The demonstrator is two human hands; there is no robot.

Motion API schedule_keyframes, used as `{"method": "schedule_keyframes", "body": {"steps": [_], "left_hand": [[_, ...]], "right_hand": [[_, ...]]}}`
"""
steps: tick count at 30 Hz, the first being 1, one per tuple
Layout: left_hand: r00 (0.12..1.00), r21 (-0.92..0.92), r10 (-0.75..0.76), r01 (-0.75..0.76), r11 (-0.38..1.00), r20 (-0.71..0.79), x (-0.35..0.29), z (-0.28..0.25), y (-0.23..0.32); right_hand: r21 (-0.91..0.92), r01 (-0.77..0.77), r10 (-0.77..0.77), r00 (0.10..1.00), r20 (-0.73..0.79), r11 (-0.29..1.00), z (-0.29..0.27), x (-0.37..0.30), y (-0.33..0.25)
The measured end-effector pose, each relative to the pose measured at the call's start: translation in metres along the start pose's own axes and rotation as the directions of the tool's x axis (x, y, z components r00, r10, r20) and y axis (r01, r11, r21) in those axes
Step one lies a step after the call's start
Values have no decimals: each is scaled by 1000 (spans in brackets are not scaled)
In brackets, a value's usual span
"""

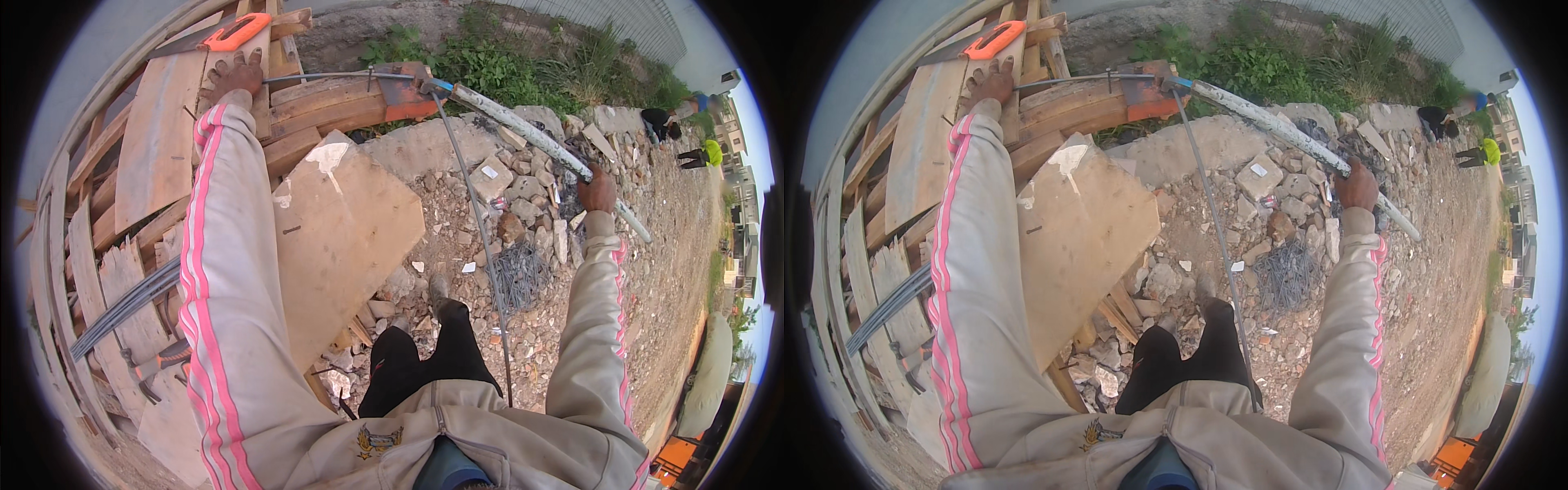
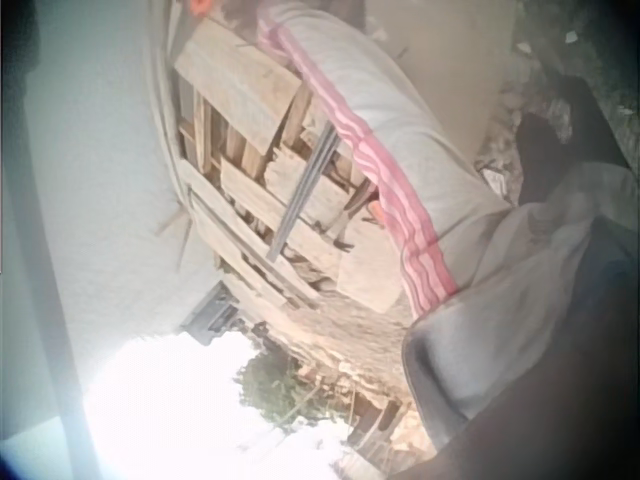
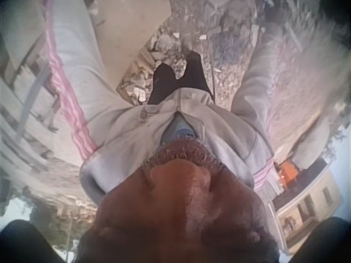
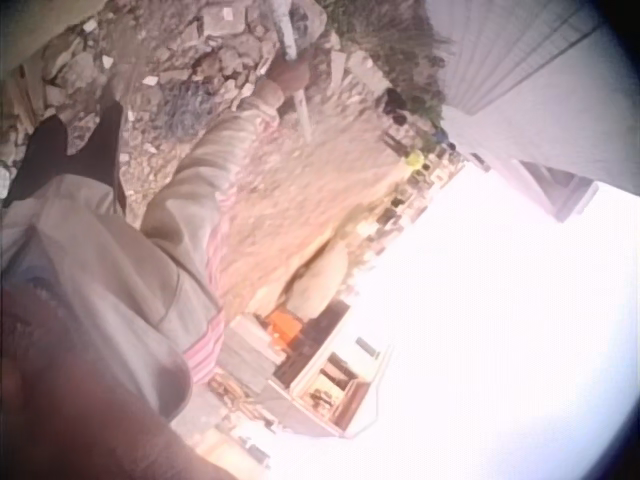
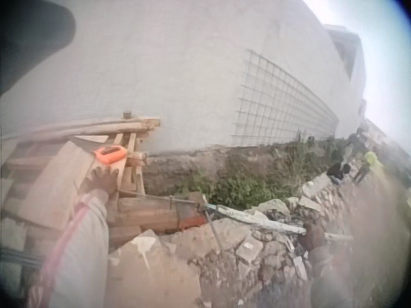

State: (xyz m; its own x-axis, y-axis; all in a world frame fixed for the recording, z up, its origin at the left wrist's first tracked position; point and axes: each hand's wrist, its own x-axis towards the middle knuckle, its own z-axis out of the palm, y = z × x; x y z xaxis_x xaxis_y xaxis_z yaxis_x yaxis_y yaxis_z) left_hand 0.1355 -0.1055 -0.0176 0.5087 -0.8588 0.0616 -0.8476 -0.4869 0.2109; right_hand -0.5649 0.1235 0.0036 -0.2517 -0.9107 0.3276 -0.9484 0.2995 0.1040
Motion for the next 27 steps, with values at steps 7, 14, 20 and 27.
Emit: {"method": "schedule_keyframes", "body": {"steps": [7,14,20,27], "left_hand": [[1000,-23,7,-7,1000,2,1,3,5],[1000,-54,21,-20,998,18,7,7,-1],[999,-83,41,-40,996,16,4,5,-1],[997,-66,19,-14,998,74,-8,-3,8]], "right_hand": [[-34,-60,58,997,-40,998,-16,-65,-11],[3,-59,59,997,49,998,-26,-79,-16],[12,0,-1,996,89,1000,-27,-69,-5],[23,82,-85,980,181,996,-36,-49,2]]}}
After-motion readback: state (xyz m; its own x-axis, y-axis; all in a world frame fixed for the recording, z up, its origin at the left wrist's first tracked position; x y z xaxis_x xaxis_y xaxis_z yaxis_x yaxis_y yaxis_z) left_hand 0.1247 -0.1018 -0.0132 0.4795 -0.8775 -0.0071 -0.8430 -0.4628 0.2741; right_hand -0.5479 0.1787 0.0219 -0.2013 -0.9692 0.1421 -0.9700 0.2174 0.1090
